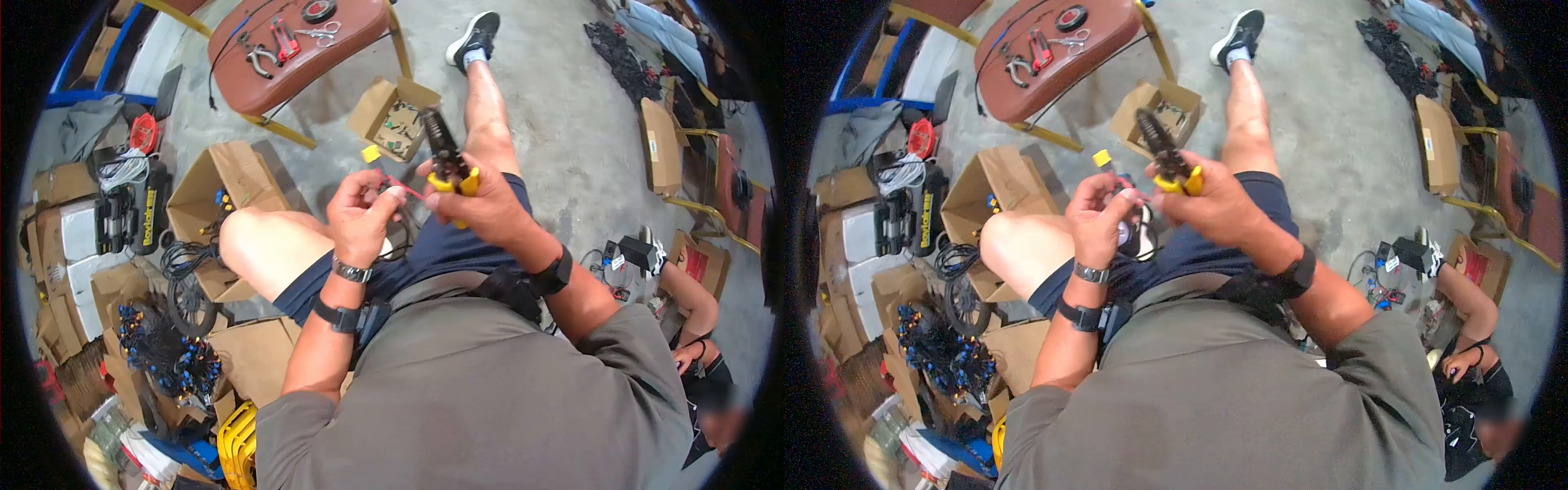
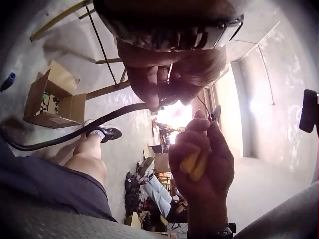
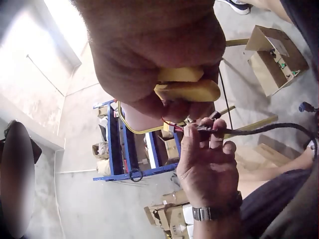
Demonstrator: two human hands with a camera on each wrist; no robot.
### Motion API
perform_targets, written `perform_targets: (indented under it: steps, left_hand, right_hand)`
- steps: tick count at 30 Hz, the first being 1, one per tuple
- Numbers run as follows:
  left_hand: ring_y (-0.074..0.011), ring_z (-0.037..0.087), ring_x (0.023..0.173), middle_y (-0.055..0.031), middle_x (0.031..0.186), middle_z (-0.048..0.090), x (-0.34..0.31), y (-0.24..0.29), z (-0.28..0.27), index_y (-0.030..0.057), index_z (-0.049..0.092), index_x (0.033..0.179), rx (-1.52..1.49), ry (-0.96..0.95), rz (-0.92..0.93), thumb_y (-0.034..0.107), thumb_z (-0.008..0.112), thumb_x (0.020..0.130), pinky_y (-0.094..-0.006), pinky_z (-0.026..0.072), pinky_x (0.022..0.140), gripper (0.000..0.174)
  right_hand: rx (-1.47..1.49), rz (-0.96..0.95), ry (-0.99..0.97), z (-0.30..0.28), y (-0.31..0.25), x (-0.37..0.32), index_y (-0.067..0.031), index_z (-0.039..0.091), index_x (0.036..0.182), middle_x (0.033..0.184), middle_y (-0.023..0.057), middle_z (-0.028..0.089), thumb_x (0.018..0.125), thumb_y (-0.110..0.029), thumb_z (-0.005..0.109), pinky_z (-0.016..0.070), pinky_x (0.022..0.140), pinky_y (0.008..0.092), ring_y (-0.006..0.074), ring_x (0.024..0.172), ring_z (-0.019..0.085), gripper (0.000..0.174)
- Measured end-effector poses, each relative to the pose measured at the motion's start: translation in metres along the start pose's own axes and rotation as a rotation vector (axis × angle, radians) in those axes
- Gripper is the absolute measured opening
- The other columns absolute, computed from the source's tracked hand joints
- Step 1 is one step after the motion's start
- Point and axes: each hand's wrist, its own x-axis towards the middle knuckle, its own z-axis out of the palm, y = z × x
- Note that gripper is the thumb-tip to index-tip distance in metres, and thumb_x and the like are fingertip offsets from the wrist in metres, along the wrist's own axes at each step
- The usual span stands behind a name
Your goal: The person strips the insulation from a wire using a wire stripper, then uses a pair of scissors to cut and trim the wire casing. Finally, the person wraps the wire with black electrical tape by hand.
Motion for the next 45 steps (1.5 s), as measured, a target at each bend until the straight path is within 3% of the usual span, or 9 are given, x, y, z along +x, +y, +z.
perform_targets:
  steps: [2, 7, 11, 12, 16, 24, 31, 43, 45]
  left_hand:
    - [-0.0121, 0.066, 0.072, -0.0041, 0.084, 0.064, 0.002, -0.005, 0.001, 0.0010, 0.059, 0.105, -0.038, 0.055, 0.018, -0.003, 0.070, 0.085, -0.0244, 0.0544, 0.055, 0.024]
    - [-0.0128, 0.066, 0.071, -0.0064, 0.090, 0.066, 0.003, -0.005, -0.004, 0.0010, 0.059, 0.104, 0.067, 0.115, 0.022, -0.001, 0.069, 0.086, -0.0238, 0.0545, 0.055, 0.021]
    - [-0.0154, 0.067, 0.071, -0.0105, 0.098, 0.068, 0.006, -0.003, -0.009, -0.0033, 0.061, 0.112, 0.012, 0.116, -0.030, -0.001, 0.068, 0.088, -0.0242, 0.0543, 0.055, 0.025]
    - [-0.0172, 0.067, 0.071, -0.0094, 0.090, 0.068, 0.007, -0.003, -0.008, -0.0013, 0.061, 0.110, -0.028, 0.112, -0.022, 0.003, 0.068, 0.088, -0.0253, 0.0543, 0.055, 0.024]
    - [-0.0206, 0.068, 0.076, -0.0116, 0.093, 0.067, 0.005, 0.002, -0.004, -0.0010, 0.059, 0.107, -0.126, 0.087, 0.009, 0.001, 0.067, 0.089, -0.0281, 0.0573, 0.057, 0.020]
    - [-0.0277, 0.068, 0.092, -0.0166, 0.111, 0.062, 0.004, 0.000, -0.011, 0.0016, 0.060, 0.106, -0.300, -0.061, 0.011, -0.008, 0.064, 0.088, -0.0352, 0.0623, 0.074, 0.021]
    - [-0.0311, 0.067, 0.102, -0.0154, 0.117, 0.063, 0.000, 0.006, -0.013, -0.0002, 0.058, 0.110, -0.272, -0.127, 0.029, 0.002, 0.063, 0.091, -0.0410, 0.0602, 0.082, 0.019]
    - [-0.0322, 0.070, 0.091, -0.0258, 0.117, 0.063, 0.001, 0.012, -0.013, 0.0003, 0.057, 0.109, -0.248, -0.098, -0.069, -0.002, 0.051, 0.088, -0.0344, 0.0608, 0.072, 0.021]
    - [-0.0318, 0.071, 0.090, -0.0272, 0.119, 0.062, 0.001, 0.012, -0.013, 0.0004, 0.057, 0.110, -0.253, -0.127, -0.087, -0.002, 0.051, 0.088, -0.0331, 0.0601, 0.071, 0.022]
  right_hand:
    - [-0.096, 0.028, -0.013, 0.000, -0.007, -0.002, -0.0040, 0.056, 0.121, 0.089, -0.0009, 0.062, 0.088, -0.009, 0.070, 0.0487, 0.062, 0.0230, 0.0070, 0.072, 0.057, 0.036]
    - [-0.121, -0.069, -0.020, -0.002, 0.000, 0.001, -0.0043, 0.057, 0.119, 0.090, -0.0015, 0.063, 0.089, -0.009, 0.069, 0.0493, 0.064, 0.0227, 0.0062, 0.076, 0.058, 0.033]
    - [-0.221, 0.008, 0.008, -0.014, 0.010, 0.009, -0.0040, 0.057, 0.118, 0.087, -0.0003, 0.063, 0.088, -0.008, 0.069, 0.0492, 0.061, 0.0232, 0.0070, 0.071, 0.059, 0.032]
    - [-0.193, 0.028, 0.010, -0.015, 0.014, 0.011, -0.0040, 0.057, 0.118, 0.087, -0.0003, 0.063, 0.088, -0.008, 0.069, 0.0491, 0.061, 0.0232, 0.0071, 0.070, 0.059, 0.032]
    - [-0.114, 0.085, 0.004, -0.014, 0.019, 0.018, -0.0018, 0.056, 0.117, 0.087, 0.0008, 0.063, 0.086, -0.009, 0.070, 0.0480, 0.057, 0.0242, 0.0087, 0.066, 0.059, 0.035]
    - [0.021, 0.137, -0.057, -0.002, 0.035, 0.011, -0.0033, 0.055, 0.115, 0.092, 0.0017, 0.066, 0.092, -0.013, 0.066, 0.0493, 0.057, 0.0239, 0.0077, 0.067, 0.060, 0.028]
    - [0.050, 0.163, -0.008, -0.008, 0.041, 0.006, -0.0032, 0.055, 0.114, 0.097, 0.0035, 0.067, 0.093, -0.015, 0.065, 0.0503, 0.059, 0.0247, 0.0103, 0.070, 0.062, 0.026]
    - [0.057, 0.097, 0.077, -0.014, 0.036, 0.009, -0.0039, 0.056, 0.115, 0.087, 0.0019, 0.062, 0.092, -0.017, 0.067, 0.0512, 0.063, 0.0258, 0.0102, 0.072, 0.063, 0.029]
    - [0.050, 0.098, 0.065, -0.018, 0.037, 0.013, -0.0040, 0.053, 0.121, 0.099, 0.0044, 0.065, 0.091, -0.017, 0.069, 0.0523, 0.064, 0.0263, 0.0112, 0.075, 0.064, 0.036]
